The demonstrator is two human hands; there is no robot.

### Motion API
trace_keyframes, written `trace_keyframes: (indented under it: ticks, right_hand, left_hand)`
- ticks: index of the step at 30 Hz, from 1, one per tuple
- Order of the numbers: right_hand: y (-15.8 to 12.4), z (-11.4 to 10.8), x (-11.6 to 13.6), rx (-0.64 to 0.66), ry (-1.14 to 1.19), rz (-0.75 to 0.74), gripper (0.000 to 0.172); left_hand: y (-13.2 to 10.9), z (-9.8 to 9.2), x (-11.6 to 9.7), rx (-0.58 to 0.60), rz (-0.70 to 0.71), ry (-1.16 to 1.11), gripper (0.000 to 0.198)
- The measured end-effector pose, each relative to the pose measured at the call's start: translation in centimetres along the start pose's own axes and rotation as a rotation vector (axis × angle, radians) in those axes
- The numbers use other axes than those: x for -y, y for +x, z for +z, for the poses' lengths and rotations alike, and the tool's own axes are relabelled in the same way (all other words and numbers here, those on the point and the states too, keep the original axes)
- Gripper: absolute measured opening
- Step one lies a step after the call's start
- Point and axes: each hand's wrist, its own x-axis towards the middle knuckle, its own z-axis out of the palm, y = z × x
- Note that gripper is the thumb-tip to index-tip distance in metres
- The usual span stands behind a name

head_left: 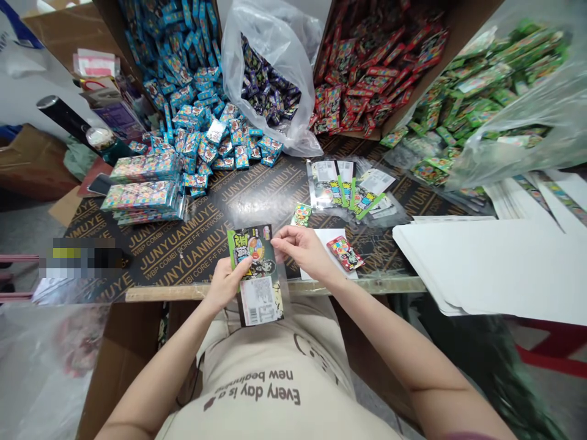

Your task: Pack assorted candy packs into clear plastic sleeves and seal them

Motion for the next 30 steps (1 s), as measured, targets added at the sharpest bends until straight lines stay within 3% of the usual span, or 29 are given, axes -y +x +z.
trace_keyframes:
  ticks: [4, 7, 9, 11, 12, 13, 16, 21, 23, 26, 30]
  right_hand:
    - [0.3, 0.5, -0.5, -0.126, 0.069, -0.068, 0.035]
    - [0.4, 1.1, -1.0, -0.239, -0.051, -0.167, 0.029]
    - [0.3, 1.2, -1.0, -0.385, -0.235, -0.311, 0.025]
    - [0.1, 1.0, -0.6, -0.523, -0.392, -0.5, 0.035]
    - [0.1, 0.8, -0.3, -0.532, -0.445, -0.571, 0.039]
    - [0.0, 0.5, 0.1, -0.481, -0.483, -0.613, 0.038]
    - [0.0, -0.4, 1.4, -0.139, -0.551, -0.581, 0.021]
    - [0.2, -1.7, 3.5, 0.368, -0.691, -0.479, 0.02]
    - [0.2, -1.9, 3.9, 0.491, -0.721, -0.441, 0.017]
    - [0.3, -1.7, 3.9, 0.496, -0.731, -0.418, 0.018]
    - [0.4, -0.7, 2.7, 0.339, -0.698, -0.429, 0.017]
  left_hand:
    - [-0.8, 1.3, -1.2, 0.004, -0.047, -0.388, 0.042]
    - [-1.3, 2.4, -2.0, 0.199, -0.142, -0.584, 0.06]
    - [-1.4, 2.6, -2.2, 0.318, -0.21, -0.639, 0.071]
    - [-1.4, 2.5, -1.9, 0.371, -0.218, -0.609, 0.07]
    - [-1.4, 2.3, -1.7, 0.382, -0.21, -0.569, 0.068]
    - [-1.3, 2.1, -1.4, 0.387, -0.201, -0.524, 0.065]
    - [-1.3, 1.6, -0.5, 0.396, -0.185, -0.391, 0.06]
    - [-1.4, 1.1, -0.2, 0.427, -0.076, -0.147, 0.053]
    - [-1.5, 0.9, -0.3, 0.431, -0.045, -0.037, 0.047]
    - [-1.8, 0.9, -0.6, 0.419, -0.067, 0.112, 0.042]
    - [-2.2, 1.3, -0.9, 0.392, -0.059, 0.183, 0.043]
